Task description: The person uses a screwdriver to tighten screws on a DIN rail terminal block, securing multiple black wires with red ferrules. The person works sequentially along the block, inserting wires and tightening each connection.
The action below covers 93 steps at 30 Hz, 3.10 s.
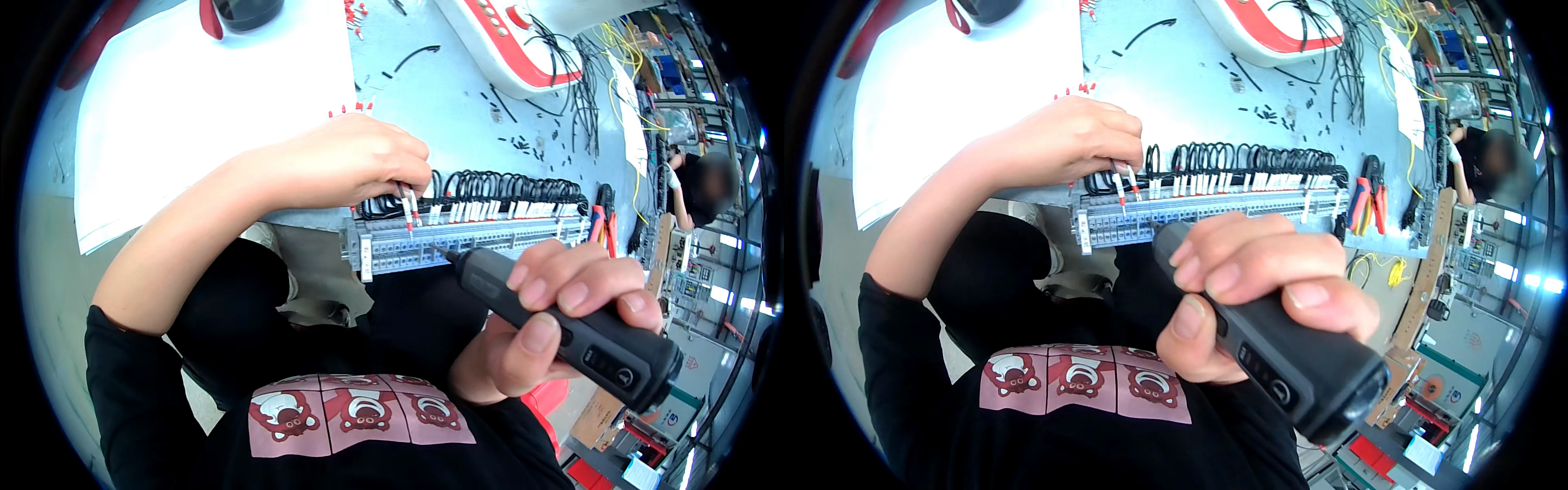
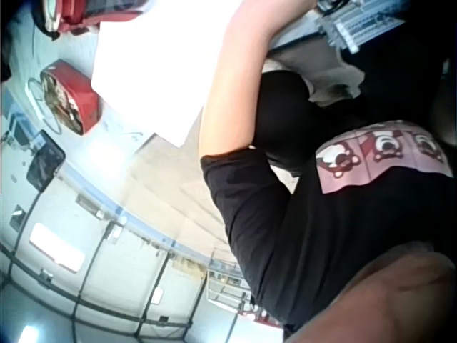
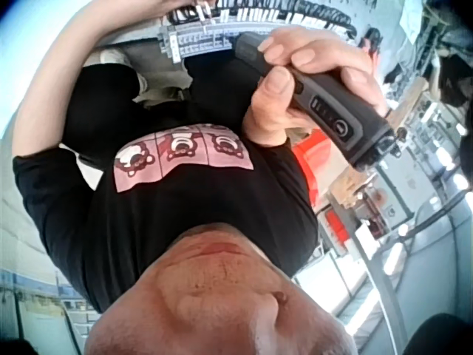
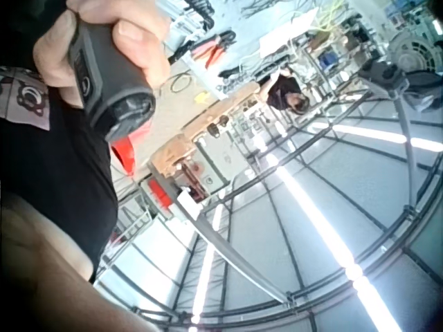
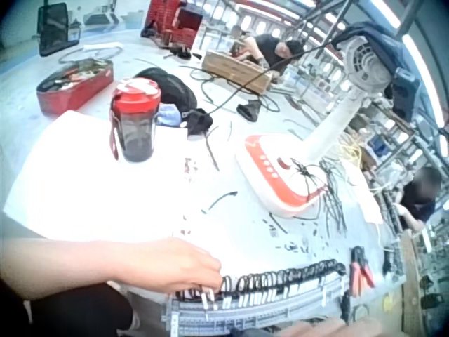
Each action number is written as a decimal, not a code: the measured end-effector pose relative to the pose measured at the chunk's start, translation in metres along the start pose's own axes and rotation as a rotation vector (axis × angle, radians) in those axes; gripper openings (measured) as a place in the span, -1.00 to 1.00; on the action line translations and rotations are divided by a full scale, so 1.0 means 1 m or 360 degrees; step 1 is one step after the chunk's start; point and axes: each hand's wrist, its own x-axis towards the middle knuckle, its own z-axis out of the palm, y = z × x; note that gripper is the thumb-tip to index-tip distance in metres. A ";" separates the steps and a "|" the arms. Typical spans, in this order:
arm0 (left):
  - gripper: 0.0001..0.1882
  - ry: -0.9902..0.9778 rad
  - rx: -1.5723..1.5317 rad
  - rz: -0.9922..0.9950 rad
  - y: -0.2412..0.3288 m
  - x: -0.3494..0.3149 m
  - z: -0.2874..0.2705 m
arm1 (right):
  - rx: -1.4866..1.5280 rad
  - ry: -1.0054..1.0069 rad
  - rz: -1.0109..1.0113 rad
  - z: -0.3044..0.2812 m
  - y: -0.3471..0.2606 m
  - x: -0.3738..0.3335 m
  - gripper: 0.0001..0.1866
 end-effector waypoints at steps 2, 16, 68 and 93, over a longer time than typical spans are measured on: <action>-0.93 0.0001 -0.0007 -0.0013 0.000 0.000 0.000 | 0.0010 0.0022 -0.0005 0.001 0.001 0.000 -0.38; -0.90 -0.0007 -0.0007 -0.0015 0.000 -0.002 0.002 | 0.0056 -0.0026 0.0018 0.009 -0.002 -0.001 -0.48; -0.91 0.0016 0.0004 -0.0106 -0.004 0.002 0.012 | 0.0434 0.0167 0.0083 0.016 0.004 -0.003 -0.58; -0.87 0.0181 -0.0053 0.0076 -0.002 0.009 0.026 | 0.0485 0.0223 0.0016 0.015 0.009 0.000 -0.55</action>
